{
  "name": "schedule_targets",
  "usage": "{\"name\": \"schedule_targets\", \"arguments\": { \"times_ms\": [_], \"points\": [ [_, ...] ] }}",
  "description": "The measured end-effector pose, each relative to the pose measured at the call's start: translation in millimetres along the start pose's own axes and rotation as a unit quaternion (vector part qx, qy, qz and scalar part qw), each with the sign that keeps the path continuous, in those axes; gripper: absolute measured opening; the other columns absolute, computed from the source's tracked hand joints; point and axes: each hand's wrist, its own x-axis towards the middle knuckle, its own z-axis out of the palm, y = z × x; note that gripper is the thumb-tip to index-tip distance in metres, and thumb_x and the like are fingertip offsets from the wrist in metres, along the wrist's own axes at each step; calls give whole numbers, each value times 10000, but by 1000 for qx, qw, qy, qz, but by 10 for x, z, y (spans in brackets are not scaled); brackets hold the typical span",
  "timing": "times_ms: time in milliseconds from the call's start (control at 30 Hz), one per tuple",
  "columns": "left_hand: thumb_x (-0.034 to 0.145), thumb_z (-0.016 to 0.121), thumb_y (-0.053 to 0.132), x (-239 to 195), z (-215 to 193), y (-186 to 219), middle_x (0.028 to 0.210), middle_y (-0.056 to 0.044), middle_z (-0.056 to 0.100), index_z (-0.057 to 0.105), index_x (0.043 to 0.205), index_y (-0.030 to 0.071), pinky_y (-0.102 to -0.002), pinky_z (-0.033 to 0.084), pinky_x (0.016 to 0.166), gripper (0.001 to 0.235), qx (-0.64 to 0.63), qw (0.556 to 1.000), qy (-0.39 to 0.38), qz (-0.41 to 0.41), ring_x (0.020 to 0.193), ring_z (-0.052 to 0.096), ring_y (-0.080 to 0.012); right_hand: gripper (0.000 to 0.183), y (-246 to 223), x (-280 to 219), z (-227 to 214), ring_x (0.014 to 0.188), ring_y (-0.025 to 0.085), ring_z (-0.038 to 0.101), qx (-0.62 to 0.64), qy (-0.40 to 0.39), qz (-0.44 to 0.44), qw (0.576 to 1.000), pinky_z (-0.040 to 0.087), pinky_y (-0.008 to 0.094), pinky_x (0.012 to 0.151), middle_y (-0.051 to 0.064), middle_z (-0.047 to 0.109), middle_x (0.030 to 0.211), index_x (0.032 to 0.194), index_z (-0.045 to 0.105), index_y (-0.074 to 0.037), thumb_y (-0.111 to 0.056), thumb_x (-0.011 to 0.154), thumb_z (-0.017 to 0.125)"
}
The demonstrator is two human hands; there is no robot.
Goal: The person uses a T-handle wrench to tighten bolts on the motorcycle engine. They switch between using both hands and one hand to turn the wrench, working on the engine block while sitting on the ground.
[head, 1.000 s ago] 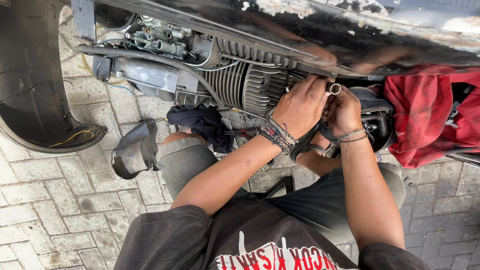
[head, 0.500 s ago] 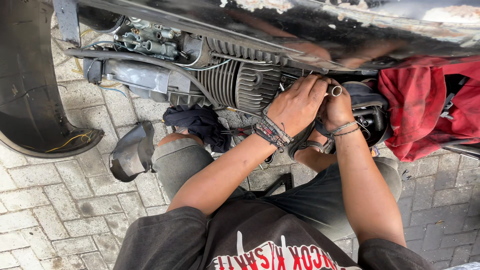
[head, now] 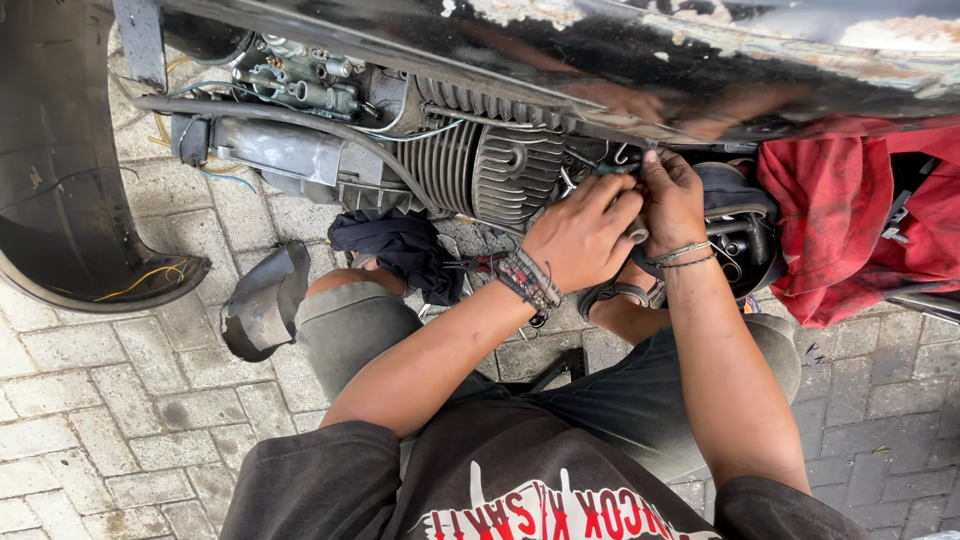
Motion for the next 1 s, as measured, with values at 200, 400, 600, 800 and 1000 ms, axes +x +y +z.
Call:
{"name": "schedule_targets", "arguments": {
  "times_ms": [200,400,600,800,1000],
  "points": [
    [934,519,146,-185,313,-117,1254,-102,581,587,1242,124,-413,656,767,316,83,996,30,24,1095,671,-319,218,135,116,-60,732,216,771,78,-5,51,996,599,251,626,144,696,862,1214,604,6,-158,1082,552],
    [1023,438,126,-199,227,-154,1245,-127,583,594,1189,95,-368,636,720,230,112,986,89,88,999,679,-285,226,-226,-124,4,868,242,811,65,-3,75,995,691,334,730,128,723,933,1234,596,6,-158,1083,559],
    [1024,476,111,-120,176,-107,1215,-152,597,610,1197,63,-393,635,714,225,93,987,84,97,955,678,-309,319,-208,-73,-6,841,249,805,-54,7,57,997,686,347,666,167,756,975,1312,590,-17,-256,1102,565],
    [1017,500,147,29,257,-116,1210,-81,591,597,1196,113,-361,628,721,207,119,986,96,67,979,676,-254,250,393,397,-493,820,161,688,-209,-14,-84,974,596,311,658,121,690,867,1185,713,-21,-213,1143,557],
    [1021,530,149,51,314,-159,1218,-104,592,611,1189,101,-383,636,705,193,97,988,105,61,968,682,-283,243,196,234,-365,768,116,641,-217,-12,-85,972,531,248,637,68,663,813,1152,731,-30,-212,1130,571]
  ]
}}
